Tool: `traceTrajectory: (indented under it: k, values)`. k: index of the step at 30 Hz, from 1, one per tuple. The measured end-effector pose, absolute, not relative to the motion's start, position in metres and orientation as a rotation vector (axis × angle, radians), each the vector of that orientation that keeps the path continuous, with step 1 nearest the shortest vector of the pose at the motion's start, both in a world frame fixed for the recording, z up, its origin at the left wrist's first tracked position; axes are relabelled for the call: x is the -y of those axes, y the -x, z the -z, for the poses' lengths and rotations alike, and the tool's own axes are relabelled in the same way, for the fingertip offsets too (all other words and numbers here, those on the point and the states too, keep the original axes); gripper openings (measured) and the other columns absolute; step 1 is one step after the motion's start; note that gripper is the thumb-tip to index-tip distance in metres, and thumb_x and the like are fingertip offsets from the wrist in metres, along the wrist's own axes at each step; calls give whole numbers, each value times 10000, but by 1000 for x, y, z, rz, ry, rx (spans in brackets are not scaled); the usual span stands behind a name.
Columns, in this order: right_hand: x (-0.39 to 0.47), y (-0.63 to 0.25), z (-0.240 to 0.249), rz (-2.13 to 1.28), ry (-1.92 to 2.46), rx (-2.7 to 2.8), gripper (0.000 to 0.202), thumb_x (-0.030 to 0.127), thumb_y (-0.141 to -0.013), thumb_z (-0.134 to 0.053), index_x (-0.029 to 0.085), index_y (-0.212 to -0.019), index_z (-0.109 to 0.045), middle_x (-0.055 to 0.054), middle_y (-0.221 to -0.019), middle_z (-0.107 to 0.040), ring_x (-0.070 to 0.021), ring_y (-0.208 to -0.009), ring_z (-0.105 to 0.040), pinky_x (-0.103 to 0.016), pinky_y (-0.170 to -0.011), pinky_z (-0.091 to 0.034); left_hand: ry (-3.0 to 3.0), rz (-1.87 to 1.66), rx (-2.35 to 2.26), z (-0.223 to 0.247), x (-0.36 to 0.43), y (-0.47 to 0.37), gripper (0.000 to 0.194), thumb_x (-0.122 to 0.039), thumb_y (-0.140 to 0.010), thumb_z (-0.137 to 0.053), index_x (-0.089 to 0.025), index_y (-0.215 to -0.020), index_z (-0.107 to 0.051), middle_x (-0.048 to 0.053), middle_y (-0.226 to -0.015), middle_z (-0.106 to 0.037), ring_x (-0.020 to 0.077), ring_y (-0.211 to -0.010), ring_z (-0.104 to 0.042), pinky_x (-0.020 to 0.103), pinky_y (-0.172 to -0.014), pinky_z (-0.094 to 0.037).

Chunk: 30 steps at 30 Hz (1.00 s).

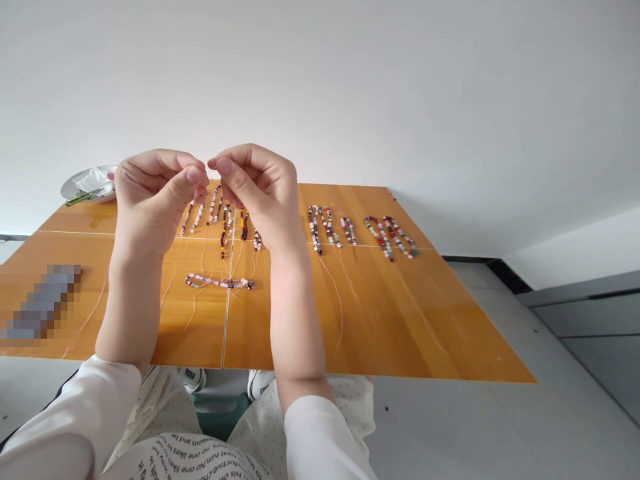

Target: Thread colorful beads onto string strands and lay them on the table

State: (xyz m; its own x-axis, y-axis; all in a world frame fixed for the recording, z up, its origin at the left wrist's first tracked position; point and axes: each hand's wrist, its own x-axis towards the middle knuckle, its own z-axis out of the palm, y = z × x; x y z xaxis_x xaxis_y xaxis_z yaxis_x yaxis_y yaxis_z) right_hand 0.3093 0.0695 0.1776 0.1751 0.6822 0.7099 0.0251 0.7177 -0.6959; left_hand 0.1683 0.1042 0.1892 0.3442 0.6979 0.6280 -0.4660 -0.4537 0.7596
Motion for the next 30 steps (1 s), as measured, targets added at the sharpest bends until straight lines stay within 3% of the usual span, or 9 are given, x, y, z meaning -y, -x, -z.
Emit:
traceTrajectory:
  k: [5,15,21,30]
  values:
    - [-67,-309,-179,-582,681,1301,162,453,-837,-742,310,-761,-735,30,-577,-589,-119,-500,-497,-286,-444,-379,-1481,-1308,-273,-187,-108,-166,140,-251,-761,-837,-194,-764,-709,-11,-633,-668,123,-691,-634,281,-656,-530]
    - [-60,-310,-184,-619,637,1319,212,394,-817,-781,220,-708,-726,43,-566,-582,-57,-508,-471,-204,-463,-348,-1531,-1343,-261,-192,-102,-168,118,-230,-764,-821,-209,-714,-716,-32,-617,-656,94,-623,-662,231,-592,-558]
    - [-50,-310,-188,-508,760,1349,263,474,-761,-813,227,-719,-735,25,-621,-587,-79,-521,-488,-246,-532,-486,-1468,-1316,-310,-192,-101,-168,140,-173,-751,-820,-199,-685,-699,-23,-629,-648,97,-610,-672,233,-599,-572]
    - [-45,-311,-191,-418,692,1440,109,201,-800,-794,223,-731,-713,17,-687,-672,-96,-631,-609,-232,-592,-539,-1586,-1351,-261,-189,-104,-168,71,-247,-763,-818,-224,-735,-757,-20,-662,-690,70,-588,-626,210,-585,-552]
